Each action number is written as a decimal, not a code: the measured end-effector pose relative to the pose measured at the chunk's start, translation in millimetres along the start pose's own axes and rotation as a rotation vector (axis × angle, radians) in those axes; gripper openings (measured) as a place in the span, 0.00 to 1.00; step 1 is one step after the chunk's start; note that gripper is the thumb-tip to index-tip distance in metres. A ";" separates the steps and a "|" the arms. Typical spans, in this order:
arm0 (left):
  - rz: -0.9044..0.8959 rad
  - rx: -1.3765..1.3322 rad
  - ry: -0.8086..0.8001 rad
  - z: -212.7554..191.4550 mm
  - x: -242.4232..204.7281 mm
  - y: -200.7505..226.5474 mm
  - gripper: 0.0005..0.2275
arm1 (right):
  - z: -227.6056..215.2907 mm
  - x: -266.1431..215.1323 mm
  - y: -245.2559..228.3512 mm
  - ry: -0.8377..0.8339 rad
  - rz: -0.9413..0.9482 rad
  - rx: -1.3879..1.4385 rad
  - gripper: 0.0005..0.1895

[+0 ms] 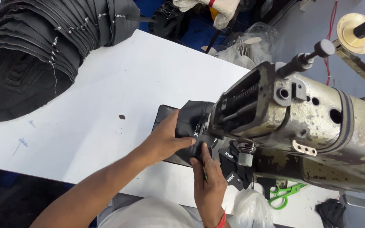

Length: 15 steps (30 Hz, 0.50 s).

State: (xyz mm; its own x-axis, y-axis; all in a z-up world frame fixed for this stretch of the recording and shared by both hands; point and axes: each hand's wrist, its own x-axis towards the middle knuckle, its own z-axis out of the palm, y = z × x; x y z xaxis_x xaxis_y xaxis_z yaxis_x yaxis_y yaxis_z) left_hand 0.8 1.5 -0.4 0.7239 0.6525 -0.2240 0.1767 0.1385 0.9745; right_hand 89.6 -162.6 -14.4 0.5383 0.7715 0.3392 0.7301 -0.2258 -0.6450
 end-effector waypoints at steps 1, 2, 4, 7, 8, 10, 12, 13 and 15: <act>0.000 -0.001 -0.002 0.6 3.2 -8.7 0.40 | -1.1 1.5 -1.2 0.001 0.001 -0.002 0.25; 0.030 0.040 0.018 0.3 7.0 -16.6 0.40 | -1.5 3.6 -2.7 -0.001 0.016 -0.002 0.25; 0.063 0.083 0.035 0.7 9.4 -15.3 0.40 | -3.2 8.2 -5.2 0.001 0.031 -0.001 0.25; 0.020 -0.080 0.018 3.0 7.9 4.5 0.29 | -6.8 16.7 -6.4 0.009 0.032 0.000 0.24; 0.020 -0.135 0.016 3.8 8.1 6.3 0.28 | -8.2 19.4 -6.9 0.010 0.038 -0.012 0.24; 0.020 -0.190 0.012 5.1 8.6 7.1 0.27 | -10.4 23.8 -6.4 0.013 0.045 -0.025 0.23; -0.009 -0.340 -0.005 5.6 9.7 5.4 0.26 | -11.8 28.1 -4.7 0.014 0.058 -0.011 0.21; -0.006 -0.340 -0.006 5.7 10.5 4.6 0.26 | -13.1 28.7 -5.3 0.017 0.057 -0.011 0.21; -0.022 -0.504 -0.024 5.6 11.2 2.2 0.27 | -15.1 29.3 -6.9 0.021 0.035 0.025 0.20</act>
State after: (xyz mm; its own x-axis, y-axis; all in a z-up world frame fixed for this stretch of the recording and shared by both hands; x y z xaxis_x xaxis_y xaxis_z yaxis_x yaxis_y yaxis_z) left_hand 13.0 4.9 -0.8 0.7396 0.6292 -0.2389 -0.1475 0.4979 0.8546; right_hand 106.7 -147.5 10.3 0.5720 0.7508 0.3304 0.7002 -0.2372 -0.6734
